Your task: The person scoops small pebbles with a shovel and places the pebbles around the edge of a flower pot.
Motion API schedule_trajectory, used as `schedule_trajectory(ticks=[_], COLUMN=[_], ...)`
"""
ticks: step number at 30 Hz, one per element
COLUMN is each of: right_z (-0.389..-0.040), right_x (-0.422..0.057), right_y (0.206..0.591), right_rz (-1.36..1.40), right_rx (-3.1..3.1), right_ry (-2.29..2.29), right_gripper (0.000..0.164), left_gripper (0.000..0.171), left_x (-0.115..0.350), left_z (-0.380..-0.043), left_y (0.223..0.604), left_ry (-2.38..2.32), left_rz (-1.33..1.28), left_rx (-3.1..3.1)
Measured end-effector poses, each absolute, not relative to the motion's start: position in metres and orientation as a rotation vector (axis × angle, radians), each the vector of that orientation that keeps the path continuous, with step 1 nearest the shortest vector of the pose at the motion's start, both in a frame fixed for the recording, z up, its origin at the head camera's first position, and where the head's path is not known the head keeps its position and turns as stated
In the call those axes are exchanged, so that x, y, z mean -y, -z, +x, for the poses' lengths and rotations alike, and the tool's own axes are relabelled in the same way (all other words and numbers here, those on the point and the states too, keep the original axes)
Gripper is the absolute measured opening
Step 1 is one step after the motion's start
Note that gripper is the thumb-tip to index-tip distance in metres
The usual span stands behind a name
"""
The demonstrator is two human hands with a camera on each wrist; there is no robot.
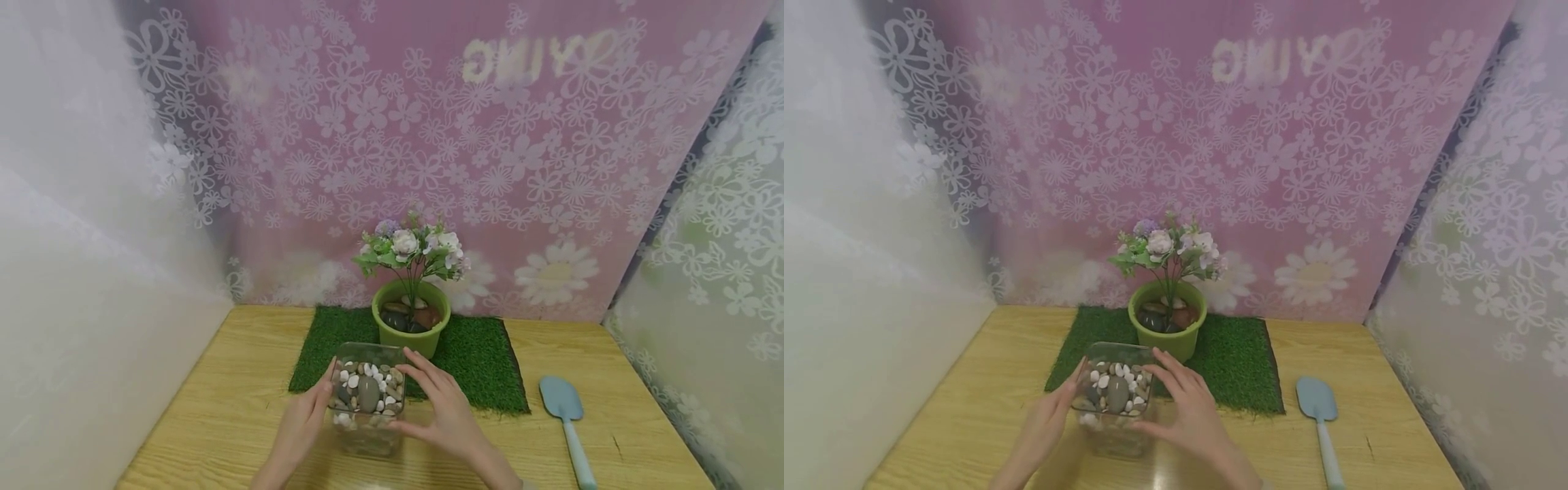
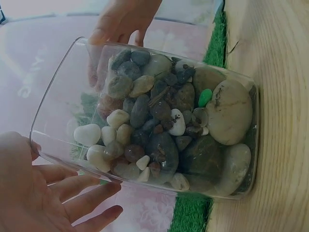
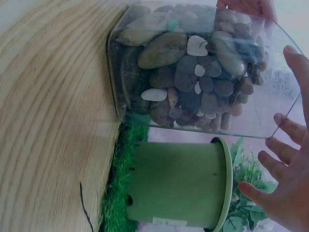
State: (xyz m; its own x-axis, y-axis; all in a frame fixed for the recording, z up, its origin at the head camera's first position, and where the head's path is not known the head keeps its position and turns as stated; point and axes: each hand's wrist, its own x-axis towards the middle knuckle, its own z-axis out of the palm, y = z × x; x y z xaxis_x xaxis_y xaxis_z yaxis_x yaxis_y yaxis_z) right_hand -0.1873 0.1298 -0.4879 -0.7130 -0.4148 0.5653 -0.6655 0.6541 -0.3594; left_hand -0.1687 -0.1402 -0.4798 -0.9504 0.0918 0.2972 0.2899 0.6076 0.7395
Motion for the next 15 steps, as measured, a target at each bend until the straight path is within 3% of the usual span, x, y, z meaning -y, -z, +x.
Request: schedule_trajectory(ticks=[15], right_z=[-0.186], right_x=[-0.159], right_y=[0.491], right_rz=[0.842], right_rx=[2.466], right_ry=[-0.854], right_gripper=[0.088], left_gripper=[0.045], left_x=[0.109], left_z=[-0.165], left_y=[0.481], left_ry=[1.303], left_rz=[-0.346], left_rx=[2.568])
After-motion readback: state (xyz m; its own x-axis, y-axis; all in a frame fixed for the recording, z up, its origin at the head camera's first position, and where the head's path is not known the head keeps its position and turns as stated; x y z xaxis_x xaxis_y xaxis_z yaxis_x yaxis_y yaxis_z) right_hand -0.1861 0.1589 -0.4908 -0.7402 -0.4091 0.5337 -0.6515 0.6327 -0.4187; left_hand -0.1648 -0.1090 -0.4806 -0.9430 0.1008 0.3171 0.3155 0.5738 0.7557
